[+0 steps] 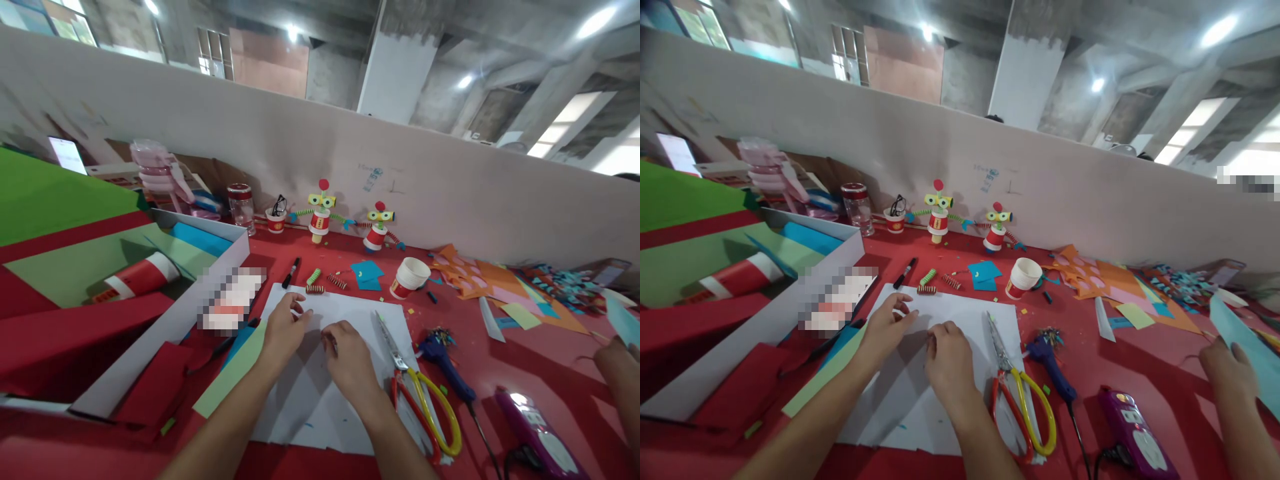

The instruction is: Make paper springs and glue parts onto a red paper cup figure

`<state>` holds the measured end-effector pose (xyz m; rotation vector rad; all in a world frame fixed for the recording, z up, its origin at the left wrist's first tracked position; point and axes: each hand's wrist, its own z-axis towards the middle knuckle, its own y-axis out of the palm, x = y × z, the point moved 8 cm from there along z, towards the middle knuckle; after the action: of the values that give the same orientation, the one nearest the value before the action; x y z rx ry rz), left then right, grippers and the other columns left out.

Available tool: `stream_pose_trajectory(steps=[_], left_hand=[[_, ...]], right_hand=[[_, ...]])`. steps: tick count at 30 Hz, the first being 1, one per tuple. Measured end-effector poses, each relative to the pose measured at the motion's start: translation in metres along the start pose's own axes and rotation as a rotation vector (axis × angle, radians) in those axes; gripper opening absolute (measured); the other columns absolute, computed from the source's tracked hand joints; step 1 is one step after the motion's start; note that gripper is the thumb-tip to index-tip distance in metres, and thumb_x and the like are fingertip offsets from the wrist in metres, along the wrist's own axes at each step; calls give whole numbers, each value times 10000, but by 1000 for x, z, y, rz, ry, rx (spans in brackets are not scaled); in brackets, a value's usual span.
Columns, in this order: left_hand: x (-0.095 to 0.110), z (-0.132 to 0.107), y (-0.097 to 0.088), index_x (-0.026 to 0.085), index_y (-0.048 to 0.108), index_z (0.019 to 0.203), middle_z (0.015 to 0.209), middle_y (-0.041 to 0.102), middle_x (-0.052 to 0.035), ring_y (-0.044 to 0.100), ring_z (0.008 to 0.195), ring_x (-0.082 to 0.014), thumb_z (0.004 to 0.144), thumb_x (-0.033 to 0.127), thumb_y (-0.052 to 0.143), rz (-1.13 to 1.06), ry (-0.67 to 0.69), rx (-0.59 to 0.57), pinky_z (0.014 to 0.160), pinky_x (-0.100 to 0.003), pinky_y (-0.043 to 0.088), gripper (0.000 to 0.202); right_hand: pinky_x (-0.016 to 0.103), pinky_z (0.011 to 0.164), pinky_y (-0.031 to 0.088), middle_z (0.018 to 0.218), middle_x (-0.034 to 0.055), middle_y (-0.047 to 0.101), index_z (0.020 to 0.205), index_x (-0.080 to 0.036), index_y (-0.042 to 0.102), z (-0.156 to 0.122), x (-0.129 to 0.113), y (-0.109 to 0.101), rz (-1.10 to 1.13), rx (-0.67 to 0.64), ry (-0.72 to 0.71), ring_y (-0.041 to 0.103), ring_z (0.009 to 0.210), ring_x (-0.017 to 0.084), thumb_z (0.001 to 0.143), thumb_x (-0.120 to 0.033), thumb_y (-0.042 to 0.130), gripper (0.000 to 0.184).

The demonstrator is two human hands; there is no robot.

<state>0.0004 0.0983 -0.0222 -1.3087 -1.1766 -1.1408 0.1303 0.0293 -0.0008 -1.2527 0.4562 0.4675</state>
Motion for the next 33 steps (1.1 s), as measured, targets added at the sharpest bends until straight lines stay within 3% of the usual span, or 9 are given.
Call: stream_pose_trajectory(steps=[4,9,13,16,18,21,25,29,33], left_hand=[[-4,-2,-6,192,530,768,659,479,63,431,501,-76,620,175,642,-161,-82,66,509,-216,342,187],[-9,-2,-6,180,537,769,582,493,77,444,474,-64,541,211,734,-354,-209,65,497,-204,341,303],[-5,-3,-7,147,593,717,551,564,41,413,434,-54,466,296,799,-375,-203,75,442,-196,292,358],[-7,-3,-6,128,625,712,537,597,4,351,370,-40,581,409,731,-400,-239,66,409,-203,259,327],[-10,-3,-6,133,627,741,575,626,-9,383,372,-45,647,371,684,-438,-262,89,429,-207,300,262],[-13,1,-8,153,636,786,740,656,-13,529,518,-67,622,162,671,-493,-233,148,548,-213,409,168],[-19,5,-6,163,656,839,830,640,-16,591,696,-94,602,80,671,-553,-225,164,685,-235,459,252],[-18,1,6,179,663,955,835,646,-18,590,678,-111,608,230,748,-609,-250,53,676,-266,481,361],[-9,-4,12,155,684,836,826,671,-43,611,731,-149,584,341,773,-628,-225,-68,669,-271,485,326]], right_hand=[[320,706,473,876,71,634,829,-226,643,-2,-3,3,-54,-36,0,620,831,225,796,-88,491,208],[302,712,473,892,62,628,861,-215,633,3,5,2,-8,-53,53,622,777,191,805,-105,491,189],[311,776,461,1022,70,616,1031,-201,605,32,6,-7,-46,-57,91,612,789,177,801,-164,544,241],[320,834,447,1151,95,569,1122,-185,571,61,2,-7,-116,-28,134,602,920,201,794,-140,542,332],[332,846,441,1205,114,539,1172,-188,552,77,0,0,-140,-21,141,577,1014,230,771,-105,551,409],[332,831,443,1161,109,565,1101,-209,598,89,0,13,-144,-18,125,573,1030,240,764,-77,549,365],[313,807,454,987,92,639,939,-181,632,79,0,13,-107,15,97,605,928,214,790,-78,531,207],[276,752,482,947,61,654,970,-180,606,48,-8,4,7,67,66,622,818,168,818,-136,518,181],[290,710,504,930,42,653,996,-202,601,22,-10,3,287,117,73,620,767,164,774,-169,558,228]])
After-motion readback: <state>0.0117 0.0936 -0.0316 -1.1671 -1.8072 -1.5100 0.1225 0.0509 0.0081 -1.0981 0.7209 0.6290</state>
